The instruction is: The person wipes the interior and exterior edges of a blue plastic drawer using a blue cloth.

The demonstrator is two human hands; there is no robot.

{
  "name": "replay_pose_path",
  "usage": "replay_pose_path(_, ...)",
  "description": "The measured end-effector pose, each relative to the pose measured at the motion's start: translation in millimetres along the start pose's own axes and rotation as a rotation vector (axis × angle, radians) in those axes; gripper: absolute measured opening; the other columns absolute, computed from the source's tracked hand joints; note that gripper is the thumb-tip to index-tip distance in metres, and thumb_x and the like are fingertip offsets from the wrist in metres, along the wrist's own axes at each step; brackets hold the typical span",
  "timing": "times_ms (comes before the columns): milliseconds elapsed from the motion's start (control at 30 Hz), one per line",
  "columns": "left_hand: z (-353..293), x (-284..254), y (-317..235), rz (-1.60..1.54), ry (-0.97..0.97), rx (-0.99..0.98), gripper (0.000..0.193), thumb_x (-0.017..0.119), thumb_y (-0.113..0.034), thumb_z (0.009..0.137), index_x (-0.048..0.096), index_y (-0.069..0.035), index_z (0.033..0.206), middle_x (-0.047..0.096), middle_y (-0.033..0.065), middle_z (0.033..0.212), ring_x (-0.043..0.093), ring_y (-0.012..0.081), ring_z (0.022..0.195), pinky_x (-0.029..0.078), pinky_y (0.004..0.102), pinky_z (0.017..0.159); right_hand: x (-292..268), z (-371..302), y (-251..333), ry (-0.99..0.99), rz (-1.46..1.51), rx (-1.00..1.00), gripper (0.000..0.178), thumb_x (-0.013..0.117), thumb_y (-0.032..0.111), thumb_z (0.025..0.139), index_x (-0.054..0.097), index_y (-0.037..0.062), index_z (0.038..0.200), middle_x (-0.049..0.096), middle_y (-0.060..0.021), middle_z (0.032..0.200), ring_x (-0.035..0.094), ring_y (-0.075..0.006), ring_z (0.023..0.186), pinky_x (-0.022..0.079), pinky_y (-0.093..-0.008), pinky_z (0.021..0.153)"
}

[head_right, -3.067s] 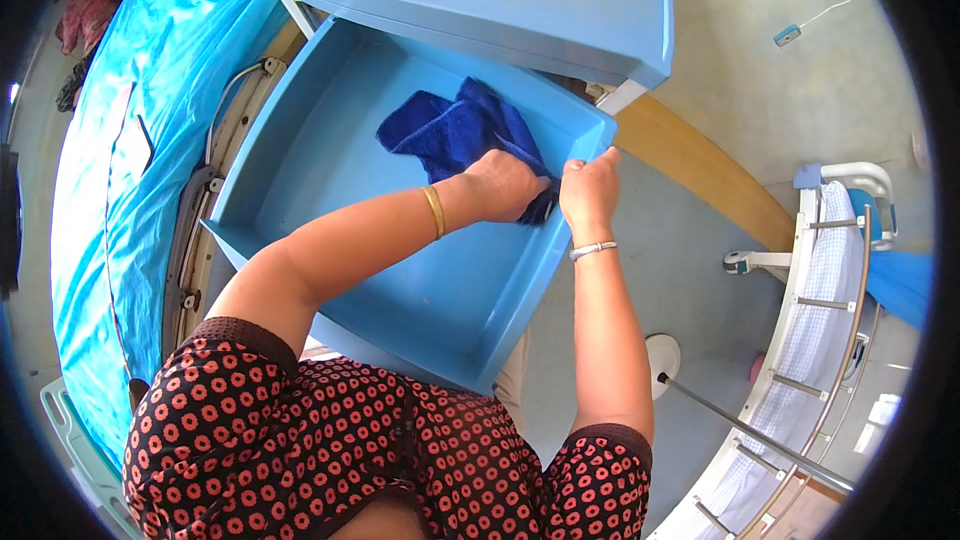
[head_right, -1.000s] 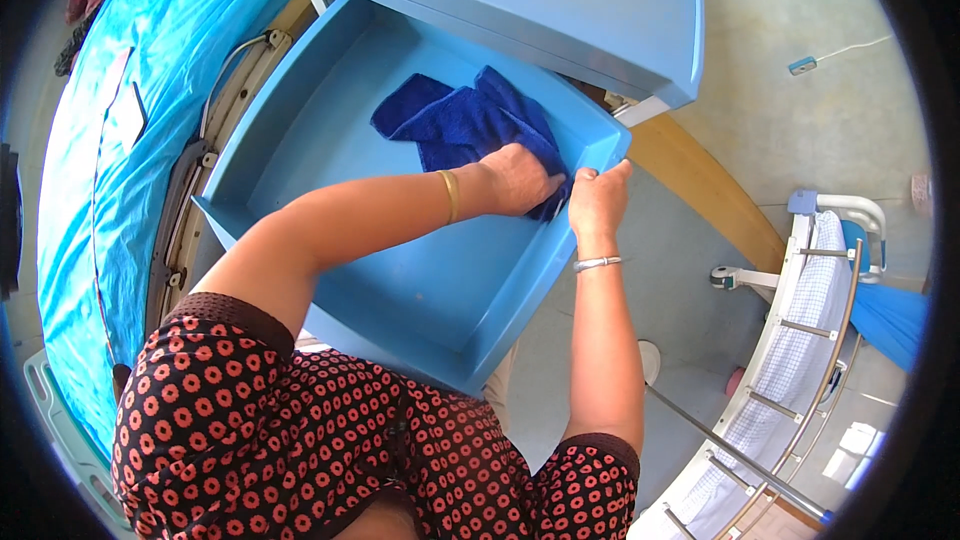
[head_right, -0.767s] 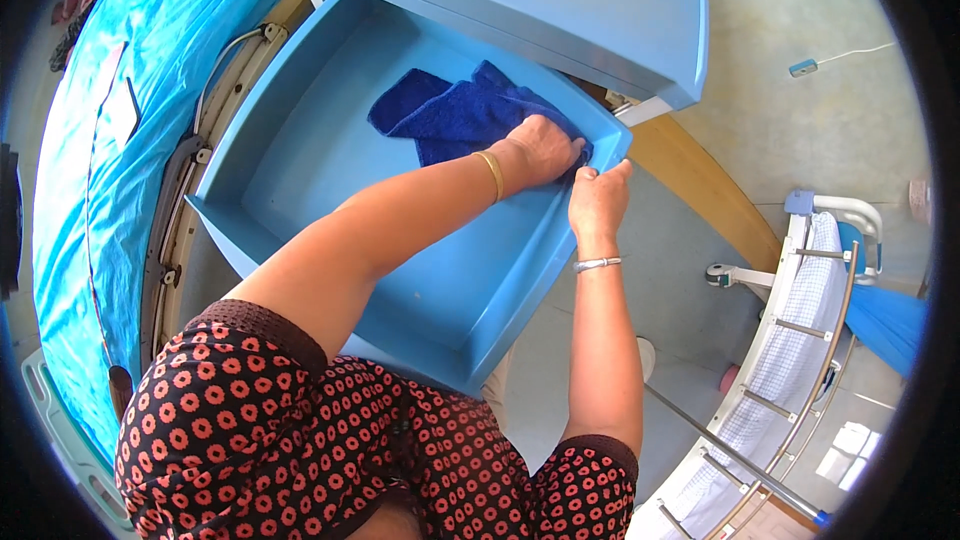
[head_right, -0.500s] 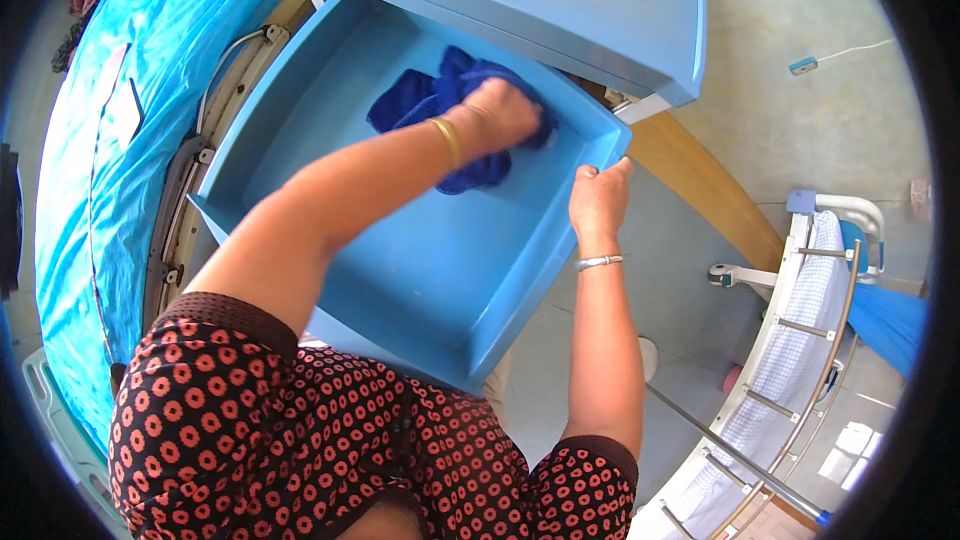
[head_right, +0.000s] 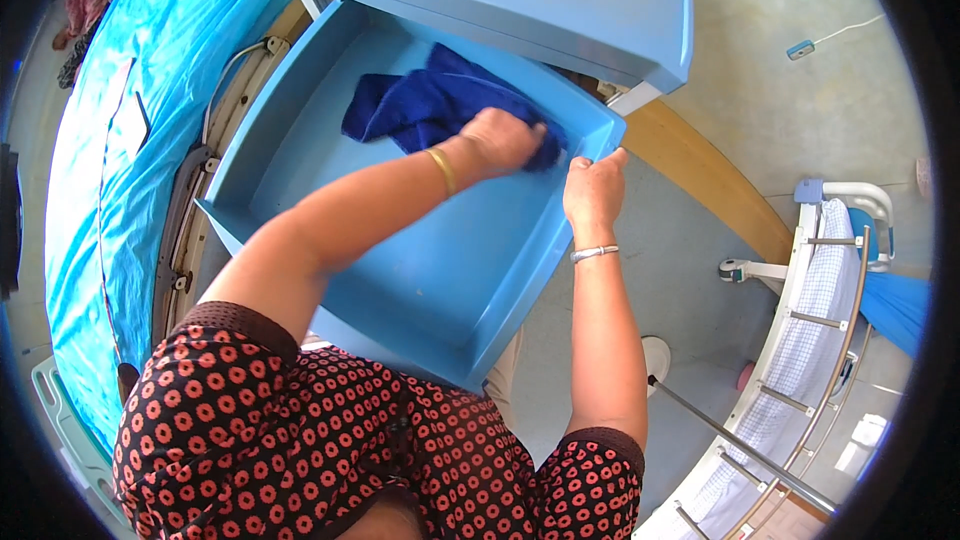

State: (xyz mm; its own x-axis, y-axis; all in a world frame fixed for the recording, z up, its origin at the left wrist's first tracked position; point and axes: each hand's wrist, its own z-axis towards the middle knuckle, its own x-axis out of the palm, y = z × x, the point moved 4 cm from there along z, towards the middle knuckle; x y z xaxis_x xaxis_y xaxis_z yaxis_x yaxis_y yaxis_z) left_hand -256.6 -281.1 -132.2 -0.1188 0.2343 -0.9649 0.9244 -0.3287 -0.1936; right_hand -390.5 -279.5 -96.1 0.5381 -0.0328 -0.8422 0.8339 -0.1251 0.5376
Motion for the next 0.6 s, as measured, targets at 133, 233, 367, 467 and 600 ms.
replay_pose_path(133, 5, 5, -34, -0.015, 0.0, 0.095, 0.031, 0.036, -0.02, 0.09, 0.055, -0.005, 0.109, 0.063, 0.0145, 0.091, 0.062, 0.0288, 0.084, 0.05, 0.0411, 0.068, 4, 1, -5, -0.042, -0.002, -0.025, 0.035, 0.047, 0.011, 0.076, 0.037, -0.0064, 0.105, 0.057, -0.0266, 0.093, 0.057, -0.039, 0.086, 0.045, -0.044, 0.077)
replay_pose_path(233, -7, -1, -15, 0.18, -0.102, 0.159, 0.025, 0.043, -0.016, 0.083, 0.059, -0.008, 0.101, 0.065, 0.0077, 0.078, 0.064, 0.0237, 0.068, 0.049, 0.0367, 0.054, 4, 7, -12, 0.021, 0.048, -0.01, 0.035, 0.047, 0.011, 0.077, 0.037, -0.0063, 0.106, 0.057, -0.0258, 0.093, 0.057, -0.0383, 0.086, 0.045, -0.0439, 0.077)
replay_pose_path(367, -25, -8, 56, 0.395, -0.052, -0.003, 0.021, 0.046, -0.015, 0.08, 0.061, -0.01, 0.094, 0.064, 0.0069, 0.07, 0.063, 0.0225, 0.062, 0.048, 0.0356, 0.049, -1, 0, -2, 0.048, 0.059, 0.02, 0.035, 0.046, 0.011, 0.078, 0.037, -0.0062, 0.107, 0.057, -0.0245, 0.093, 0.058, -0.0374, 0.085, 0.045, -0.0437, 0.076)
replay_pose_path(467, -44, -18, 92, 0.276, -0.202, -0.17, 0.022, 0.045, -0.015, 0.081, 0.058, -0.006, 0.097, 0.064, 0.0098, 0.075, 0.063, 0.0247, 0.068, 0.049, 0.0364, 0.056, 0, 1, -3, 0.049, 0.081, 0.018, 0.035, 0.047, 0.011, 0.079, 0.037, -0.0064, 0.108, 0.057, -0.024, 0.094, 0.058, -0.0367, 0.085, 0.046, -0.0429, 0.076)
replay_pose_path(600, -32, -16, 74, 0.174, -0.02, -0.222, 0.028, 0.04, -0.013, 0.086, 0.053, -0.003, 0.109, 0.064, 0.0122, 0.079, 0.063, 0.0277, 0.074, 0.049, 0.0376, 0.06, -4, -2, 2, 0.022, 0.055, 0.008, 0.036, 0.048, 0.011, 0.078, 0.037, -0.0073, 0.108, 0.057, -0.0252, 0.094, 0.058, -0.0367, 0.086, 0.046, -0.0428, 0.076)
